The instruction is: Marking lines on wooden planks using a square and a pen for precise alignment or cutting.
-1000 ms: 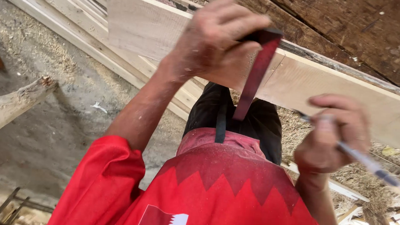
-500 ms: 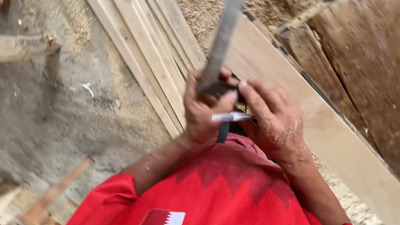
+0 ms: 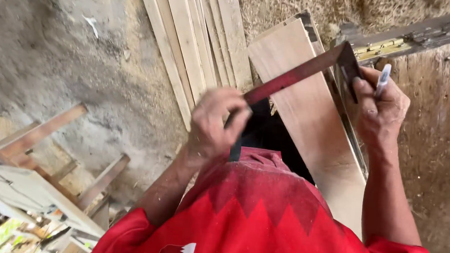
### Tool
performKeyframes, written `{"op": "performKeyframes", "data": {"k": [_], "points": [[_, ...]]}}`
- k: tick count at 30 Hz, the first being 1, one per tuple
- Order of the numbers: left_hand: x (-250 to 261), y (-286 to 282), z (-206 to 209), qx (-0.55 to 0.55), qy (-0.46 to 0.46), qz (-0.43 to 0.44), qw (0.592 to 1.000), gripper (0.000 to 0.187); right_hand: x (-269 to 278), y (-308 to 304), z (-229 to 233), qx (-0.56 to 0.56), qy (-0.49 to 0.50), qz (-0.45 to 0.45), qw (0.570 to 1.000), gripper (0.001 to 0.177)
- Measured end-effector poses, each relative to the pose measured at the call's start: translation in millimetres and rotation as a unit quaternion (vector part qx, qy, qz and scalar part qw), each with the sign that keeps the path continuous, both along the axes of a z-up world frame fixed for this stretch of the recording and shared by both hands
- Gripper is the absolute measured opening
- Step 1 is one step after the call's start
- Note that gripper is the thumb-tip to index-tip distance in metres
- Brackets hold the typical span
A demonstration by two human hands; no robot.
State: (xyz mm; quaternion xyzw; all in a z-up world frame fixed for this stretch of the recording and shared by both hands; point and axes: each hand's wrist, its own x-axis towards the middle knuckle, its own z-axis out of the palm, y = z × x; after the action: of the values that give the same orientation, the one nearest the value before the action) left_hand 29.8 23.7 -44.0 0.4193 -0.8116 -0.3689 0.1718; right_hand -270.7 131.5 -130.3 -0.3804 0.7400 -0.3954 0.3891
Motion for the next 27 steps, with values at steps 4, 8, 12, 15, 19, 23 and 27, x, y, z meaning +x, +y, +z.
{"op": "performKeyframes", "data": {"k": [4,8,12,15,19,23,27], "points": [[-15,-40,-9,0.028,-0.161,0.049,0.985,0.038,2,-25,-8,0.026,-0.165,-0.016,0.986,0.024],[-22,-61,-25,0.2,-0.229,0.028,0.952,0.037,4,-41,0,0.115,-0.103,0.03,0.988,0.022],[-27,-75,-32,0.337,-0.195,0.069,0.919,0.03,7,-58,6,0.112,-0.153,0.01,0.982,0.025],[-21,-74,-40,0.348,-0.182,0.079,0.916,0.028,8,-58,8,0.118,-0.175,0.004,0.977,0.028],[-24,-79,-43,0.399,-0.151,0.094,0.899,0.024,7,-58,10,0.105,-0.181,-0.005,0.978,0.027],[-23,-79,-45,0.381,-0.155,0.072,0.908,0.021,11,-57,10,0.13,-0.191,-0.025,0.973,0.028],[-23,-78,-48,0.39,-0.13,0.081,0.908,0.022,10,-52,2,0.122,-0.21,-0.049,0.969,0.027]]}}
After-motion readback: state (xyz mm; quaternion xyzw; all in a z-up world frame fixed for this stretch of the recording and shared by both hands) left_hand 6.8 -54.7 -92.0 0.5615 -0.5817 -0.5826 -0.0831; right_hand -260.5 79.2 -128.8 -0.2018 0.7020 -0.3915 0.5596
